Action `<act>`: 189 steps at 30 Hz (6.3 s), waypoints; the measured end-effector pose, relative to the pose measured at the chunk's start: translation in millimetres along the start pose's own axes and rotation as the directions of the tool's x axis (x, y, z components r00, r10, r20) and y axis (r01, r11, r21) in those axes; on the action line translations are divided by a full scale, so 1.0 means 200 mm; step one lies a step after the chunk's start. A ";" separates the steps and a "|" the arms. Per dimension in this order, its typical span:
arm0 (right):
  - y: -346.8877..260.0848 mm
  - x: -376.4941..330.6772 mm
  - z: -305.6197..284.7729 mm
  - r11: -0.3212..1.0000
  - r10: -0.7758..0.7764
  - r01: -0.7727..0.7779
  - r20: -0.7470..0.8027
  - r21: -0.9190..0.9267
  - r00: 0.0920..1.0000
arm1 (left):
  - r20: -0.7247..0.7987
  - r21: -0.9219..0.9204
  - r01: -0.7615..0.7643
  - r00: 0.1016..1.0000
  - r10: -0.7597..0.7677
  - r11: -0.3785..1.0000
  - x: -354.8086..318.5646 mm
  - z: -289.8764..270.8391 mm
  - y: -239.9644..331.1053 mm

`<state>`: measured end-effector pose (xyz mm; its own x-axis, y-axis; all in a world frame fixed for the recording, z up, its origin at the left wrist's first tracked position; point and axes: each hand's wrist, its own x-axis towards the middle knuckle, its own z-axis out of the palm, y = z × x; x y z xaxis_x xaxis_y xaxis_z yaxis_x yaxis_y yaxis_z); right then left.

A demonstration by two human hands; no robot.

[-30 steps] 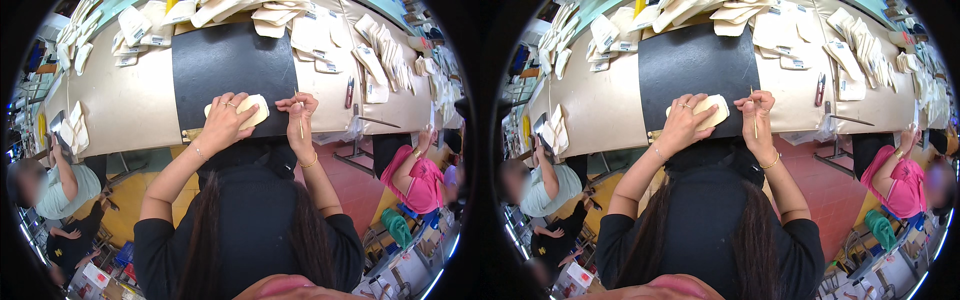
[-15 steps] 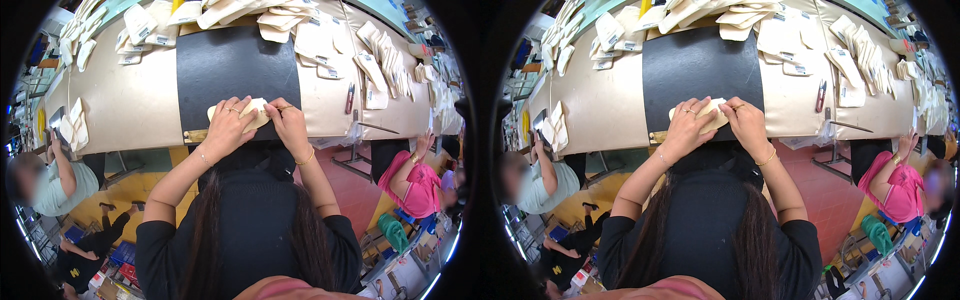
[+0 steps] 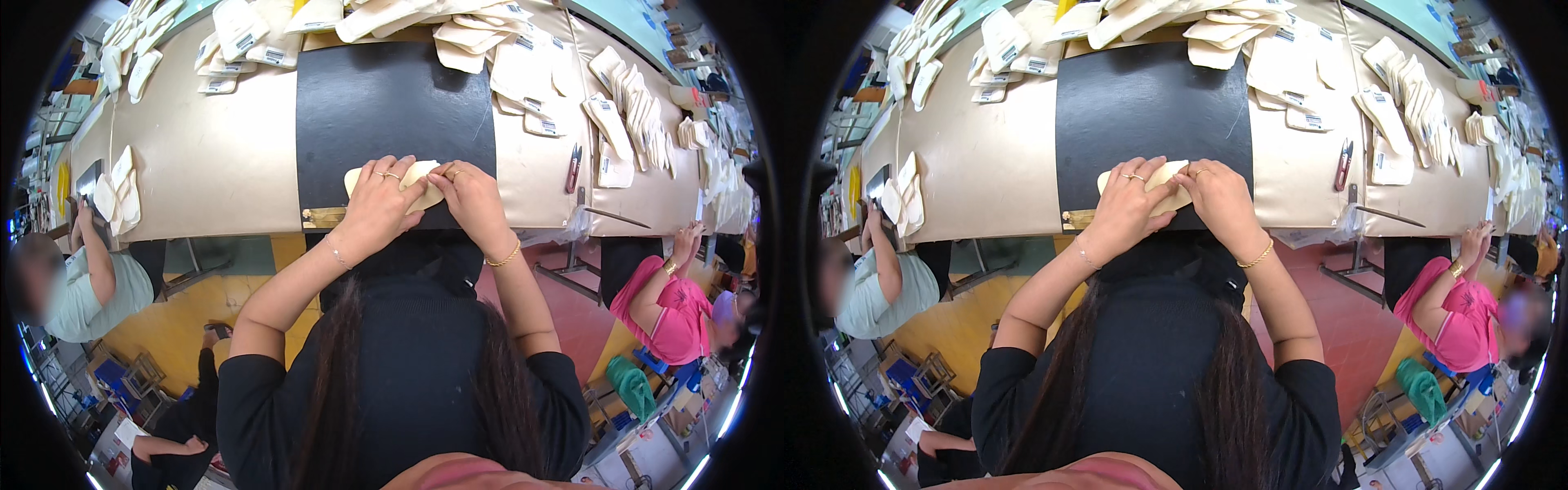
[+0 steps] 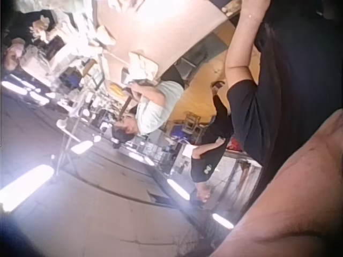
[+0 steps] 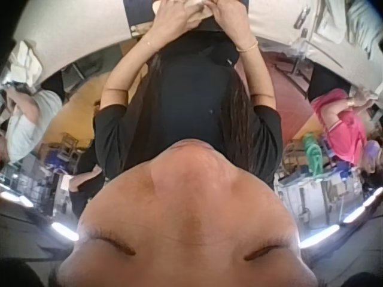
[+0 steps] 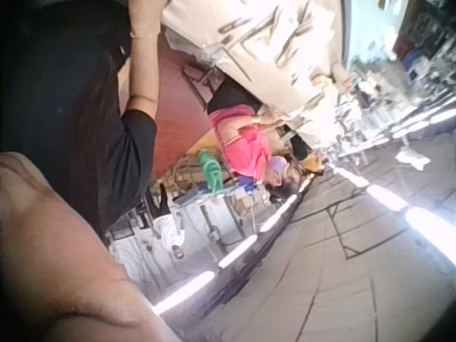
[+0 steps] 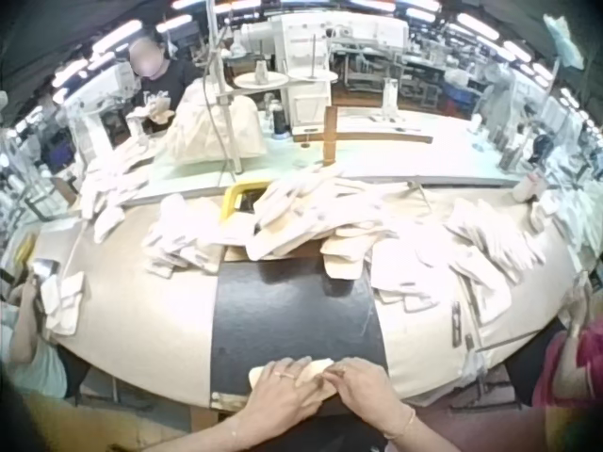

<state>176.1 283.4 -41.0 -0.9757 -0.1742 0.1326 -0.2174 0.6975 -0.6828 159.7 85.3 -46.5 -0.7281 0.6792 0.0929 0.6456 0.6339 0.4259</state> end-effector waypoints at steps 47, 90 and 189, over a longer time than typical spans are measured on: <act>-0.41 1.03 0.14 0.946 -0.323 0.318 -0.217 -0.059 0.921 | -0.440 -0.198 0.154 0.869 -0.228 0.968 -0.09 0.03 -0.33; 0.12 -0.12 0.08 0.999 -0.021 0.033 -0.325 0.033 0.945 | -0.063 -0.036 0.051 0.997 -0.053 0.998 0.06 -0.01 -0.09; 0.12 0.27 -0.06 0.965 -0.262 0.261 -0.101 -0.022 0.960 | -0.346 -0.239 0.146 0.911 -0.225 0.960 0.03 -0.26 -0.49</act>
<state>117.5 297.7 -41.5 -0.8821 -0.2800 0.3788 -0.4654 0.6426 -0.6087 80.1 8.4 -40.4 -0.8881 0.3480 0.3002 0.4582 0.6192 0.6377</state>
